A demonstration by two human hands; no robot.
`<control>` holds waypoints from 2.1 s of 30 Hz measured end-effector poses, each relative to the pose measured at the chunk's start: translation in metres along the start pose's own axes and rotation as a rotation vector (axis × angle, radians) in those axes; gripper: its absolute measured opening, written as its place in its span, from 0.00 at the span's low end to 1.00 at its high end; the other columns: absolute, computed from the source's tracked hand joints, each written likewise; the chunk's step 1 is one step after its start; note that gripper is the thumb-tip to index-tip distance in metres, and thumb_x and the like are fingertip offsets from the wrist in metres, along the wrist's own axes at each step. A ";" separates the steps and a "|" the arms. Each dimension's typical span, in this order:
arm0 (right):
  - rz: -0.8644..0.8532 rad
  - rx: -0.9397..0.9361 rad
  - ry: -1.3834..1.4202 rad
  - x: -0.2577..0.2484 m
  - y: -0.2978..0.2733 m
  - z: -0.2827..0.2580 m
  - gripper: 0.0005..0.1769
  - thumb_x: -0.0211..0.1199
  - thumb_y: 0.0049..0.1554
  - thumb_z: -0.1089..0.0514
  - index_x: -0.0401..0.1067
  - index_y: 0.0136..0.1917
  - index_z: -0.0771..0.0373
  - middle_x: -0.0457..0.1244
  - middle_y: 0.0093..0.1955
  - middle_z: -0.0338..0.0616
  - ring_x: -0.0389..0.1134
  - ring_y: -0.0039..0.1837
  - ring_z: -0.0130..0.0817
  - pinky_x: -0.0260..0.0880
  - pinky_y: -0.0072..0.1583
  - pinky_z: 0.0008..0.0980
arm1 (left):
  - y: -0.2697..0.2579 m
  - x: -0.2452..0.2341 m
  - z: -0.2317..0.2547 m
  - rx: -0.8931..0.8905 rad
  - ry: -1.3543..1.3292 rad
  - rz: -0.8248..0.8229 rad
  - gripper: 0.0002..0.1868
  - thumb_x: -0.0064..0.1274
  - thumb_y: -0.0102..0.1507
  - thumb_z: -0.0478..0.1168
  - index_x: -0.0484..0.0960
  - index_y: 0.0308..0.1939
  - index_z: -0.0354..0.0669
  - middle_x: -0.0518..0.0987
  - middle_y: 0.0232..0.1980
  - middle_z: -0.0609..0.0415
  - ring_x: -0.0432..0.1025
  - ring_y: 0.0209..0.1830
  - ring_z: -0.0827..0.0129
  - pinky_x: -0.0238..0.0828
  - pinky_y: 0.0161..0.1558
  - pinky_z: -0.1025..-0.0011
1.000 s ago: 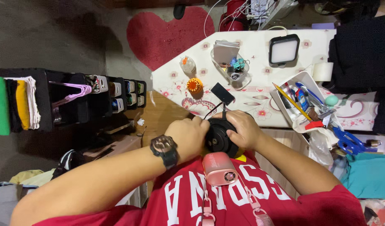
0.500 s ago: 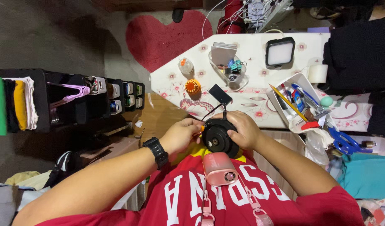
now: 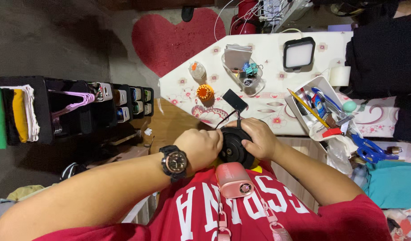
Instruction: The person uses a screwdriver to remove screws from the base of a small black appliance. After removing the screws, the person lifts the base off and sets it aside. The person then picks up a small orange object and places it into a clear container on the table.
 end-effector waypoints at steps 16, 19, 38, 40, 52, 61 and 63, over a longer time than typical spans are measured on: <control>-0.016 0.017 0.008 0.003 -0.001 0.005 0.33 0.50 0.56 0.42 0.68 0.66 0.66 0.67 0.61 0.60 0.67 0.63 0.60 0.64 0.66 0.47 | 0.019 0.097 -0.030 -0.710 -1.436 0.043 0.12 0.51 0.65 0.41 0.80 0.47 0.37 0.82 0.39 0.41 0.78 0.34 0.55 0.75 0.41 0.59; -0.018 0.009 0.020 0.004 -0.002 0.003 0.33 0.50 0.56 0.42 0.68 0.66 0.66 0.67 0.62 0.60 0.67 0.63 0.60 0.65 0.66 0.47 | 0.014 0.077 -0.029 -0.541 -1.019 0.137 0.10 0.53 0.65 0.41 0.81 0.46 0.40 0.83 0.38 0.41 0.79 0.39 0.51 0.75 0.43 0.58; -0.024 0.039 0.013 0.003 0.005 0.002 0.36 0.50 0.54 0.39 0.70 0.65 0.67 0.68 0.59 0.60 0.68 0.61 0.59 0.67 0.63 0.46 | 0.002 0.006 -0.002 -0.112 -0.140 -0.032 0.27 0.53 0.56 0.40 0.73 0.59 0.33 0.80 0.45 0.42 0.80 0.36 0.54 0.78 0.30 0.58; -0.052 0.070 0.029 0.003 0.007 0.002 0.35 0.51 0.53 0.39 0.70 0.64 0.66 0.68 0.58 0.60 0.68 0.61 0.59 0.67 0.63 0.45 | 0.000 -0.002 -0.009 -0.130 -0.194 -0.069 0.26 0.53 0.55 0.40 0.74 0.57 0.34 0.81 0.44 0.41 0.80 0.37 0.51 0.77 0.33 0.56; 0.207 0.256 0.489 0.005 -0.031 0.036 0.44 0.53 0.57 0.32 0.69 0.65 0.75 0.68 0.62 0.55 0.69 0.65 0.42 0.66 0.68 0.38 | -0.028 0.053 -0.077 -0.263 -0.965 0.245 0.25 0.45 0.62 0.33 0.71 0.64 0.41 0.80 0.51 0.39 0.77 0.51 0.50 0.74 0.52 0.60; 0.590 0.476 1.075 0.025 -0.119 0.065 0.41 0.52 0.49 0.48 0.65 0.68 0.81 0.66 0.65 0.63 0.67 0.65 0.48 0.61 0.69 0.41 | 0.019 0.115 -0.066 0.026 -0.846 0.414 0.22 0.49 0.61 0.32 0.78 0.60 0.43 0.79 0.50 0.40 0.75 0.51 0.47 0.72 0.54 0.58; 0.674 0.506 1.195 0.040 -0.143 0.063 0.41 0.51 0.48 0.49 0.64 0.68 0.80 0.66 0.65 0.64 0.68 0.65 0.49 0.62 0.68 0.42 | 0.028 0.109 -0.060 0.170 -0.845 0.328 0.27 0.49 0.59 0.32 0.76 0.64 0.45 0.78 0.50 0.41 0.75 0.51 0.48 0.72 0.55 0.58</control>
Point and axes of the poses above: each hand's wrist, its own y-axis towards the middle knuckle, its own x-axis out of the palm, z = x × y, the point moved 4 cm from there along y, towards the middle knuckle
